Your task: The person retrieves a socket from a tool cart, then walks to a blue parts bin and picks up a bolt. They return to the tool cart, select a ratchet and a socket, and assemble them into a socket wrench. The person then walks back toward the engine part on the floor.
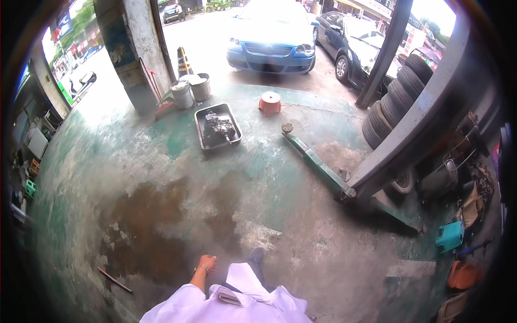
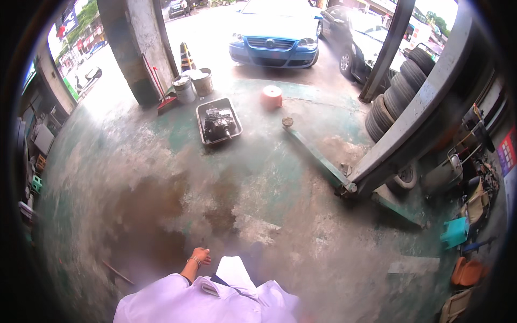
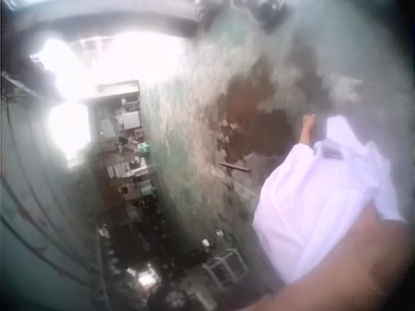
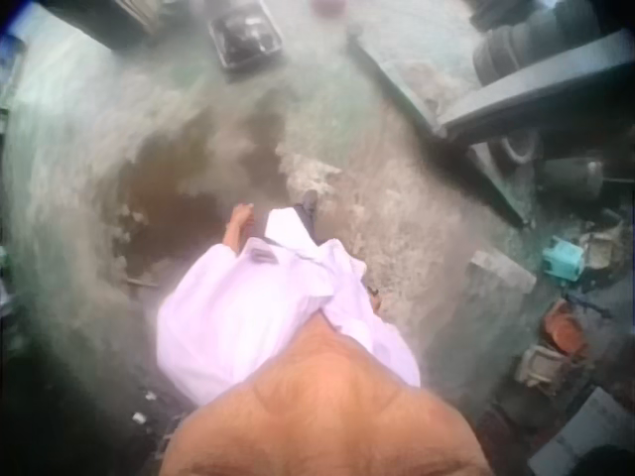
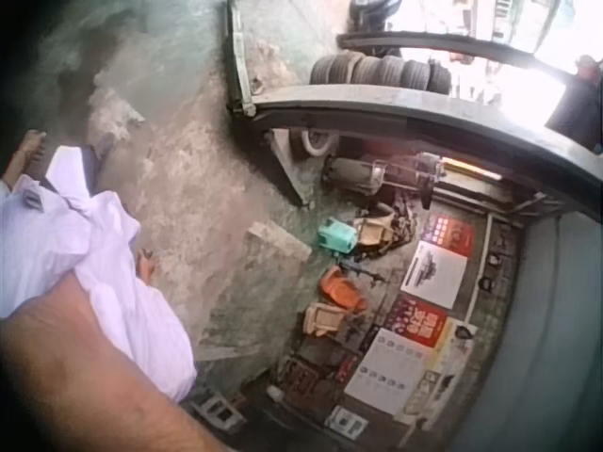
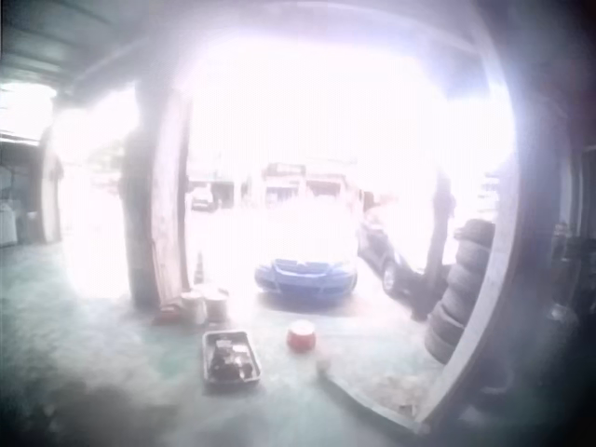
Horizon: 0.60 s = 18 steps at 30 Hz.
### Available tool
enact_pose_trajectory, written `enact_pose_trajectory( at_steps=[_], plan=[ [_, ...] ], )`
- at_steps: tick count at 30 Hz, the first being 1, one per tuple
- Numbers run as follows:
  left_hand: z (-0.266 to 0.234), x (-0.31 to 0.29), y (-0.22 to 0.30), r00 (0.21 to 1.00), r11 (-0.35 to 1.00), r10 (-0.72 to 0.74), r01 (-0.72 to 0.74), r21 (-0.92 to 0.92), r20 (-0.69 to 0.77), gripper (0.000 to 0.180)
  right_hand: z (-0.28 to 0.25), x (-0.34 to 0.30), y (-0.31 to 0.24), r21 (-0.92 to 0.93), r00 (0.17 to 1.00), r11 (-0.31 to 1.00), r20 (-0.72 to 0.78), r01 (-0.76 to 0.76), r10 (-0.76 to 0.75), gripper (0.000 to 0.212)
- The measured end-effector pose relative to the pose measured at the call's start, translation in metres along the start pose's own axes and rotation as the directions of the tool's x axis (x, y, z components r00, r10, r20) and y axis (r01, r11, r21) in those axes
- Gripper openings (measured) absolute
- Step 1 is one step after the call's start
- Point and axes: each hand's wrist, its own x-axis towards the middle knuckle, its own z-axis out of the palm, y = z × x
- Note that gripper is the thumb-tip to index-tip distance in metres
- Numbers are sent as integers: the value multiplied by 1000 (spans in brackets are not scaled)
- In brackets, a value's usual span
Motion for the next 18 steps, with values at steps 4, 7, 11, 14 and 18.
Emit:
enact_pose_trajectory(
  at_steps=[4, 7, 11, 14, 18],
  plan=[
    [25, 28, 79, 997, 998, 65, -64, -18, 31, 34, 3, 2, -65, -14, 1000, 1000, 17, -23, 23, 20],
    [41, 38, 120, 996, 997, 73, -73, -12, 55, 32, 8, 26, -100, 4, 1000, 1000, 23, 3, -3, 21],
    [52, 59, 134, 997, 1000, 10, -11, 19, 75, 29, 13, 59, -156, -80, 994, 991, 29, 105, -103, 25],
    [45, 83, 126, 998, 998, -58, 58, 23, -14, 28, 13, 82, -226, -194, 993, 974, 63, 113, -103, 30],
    [43, 109, 134, 981, 985, -144, 130, -111, -127, 26, 1, 139, -327, -73, 978, 995, 204, 62, -46, 35]
  ],
)
